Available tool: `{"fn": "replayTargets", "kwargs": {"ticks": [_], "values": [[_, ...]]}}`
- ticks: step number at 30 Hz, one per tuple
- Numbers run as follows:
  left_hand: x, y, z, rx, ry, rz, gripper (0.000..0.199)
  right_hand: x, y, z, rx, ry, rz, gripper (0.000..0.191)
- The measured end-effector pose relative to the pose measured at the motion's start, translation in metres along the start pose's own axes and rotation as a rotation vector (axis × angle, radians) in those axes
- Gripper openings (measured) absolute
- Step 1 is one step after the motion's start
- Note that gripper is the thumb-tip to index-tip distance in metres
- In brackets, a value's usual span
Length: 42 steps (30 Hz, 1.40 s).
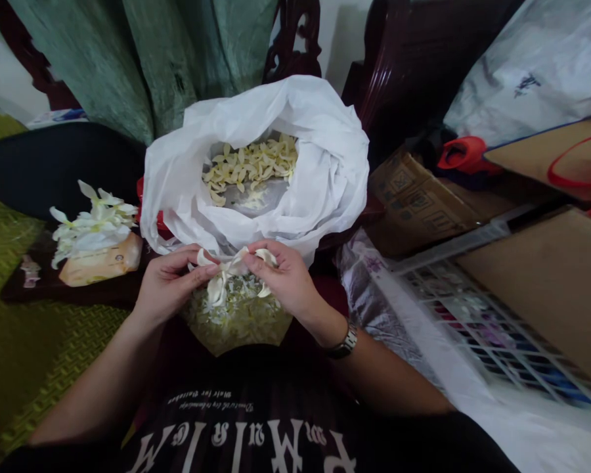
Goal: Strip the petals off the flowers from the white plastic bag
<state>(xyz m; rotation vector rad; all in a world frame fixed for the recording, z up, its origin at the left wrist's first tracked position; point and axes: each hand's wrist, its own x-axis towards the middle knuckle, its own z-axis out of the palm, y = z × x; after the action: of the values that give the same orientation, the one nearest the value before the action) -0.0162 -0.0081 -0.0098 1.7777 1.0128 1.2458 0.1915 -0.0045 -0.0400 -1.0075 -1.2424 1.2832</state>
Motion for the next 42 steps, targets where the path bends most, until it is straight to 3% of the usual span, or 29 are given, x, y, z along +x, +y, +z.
{"fn": "replayTargets", "kwargs": {"ticks": [6,10,14,18,21,26,31,35,42], "values": [[-0.005,-0.006,0.007,-0.054,0.088,-0.018,0.016,-0.008,0.004,0.007,0.181,0.074,-0.004,0.034],[-0.008,-0.006,0.013,-0.017,0.173,0.039,0.009,-0.013,0.009,0.010,0.131,0.093,-0.026,0.037],[-0.010,-0.005,0.010,0.138,0.184,0.236,0.004,-0.016,0.010,0.004,-0.017,0.071,-0.111,0.033],[-0.011,-0.006,-0.004,0.406,0.121,0.479,0.021,-0.020,0.005,-0.006,-0.073,0.116,-0.131,0.032],[-0.012,-0.007,-0.011,0.576,0.071,0.575,0.023,-0.024,-0.001,-0.009,-0.066,0.110,-0.082,0.036],[-0.012,-0.006,-0.006,0.644,-0.007,0.567,0.014,-0.021,-0.008,0.006,0.021,-0.093,0.114,0.040],[-0.014,-0.009,0.000,0.672,-0.015,0.746,0.021,-0.013,-0.005,0.021,0.208,-0.049,0.251,0.040],[-0.018,-0.010,-0.001,0.665,0.006,0.661,0.018,-0.014,-0.003,0.022,0.307,-0.146,0.394,0.045],[-0.021,-0.020,-0.002,0.691,-0.012,0.718,0.028,-0.015,-0.003,0.026,0.339,-0.083,0.304,0.035]]}}
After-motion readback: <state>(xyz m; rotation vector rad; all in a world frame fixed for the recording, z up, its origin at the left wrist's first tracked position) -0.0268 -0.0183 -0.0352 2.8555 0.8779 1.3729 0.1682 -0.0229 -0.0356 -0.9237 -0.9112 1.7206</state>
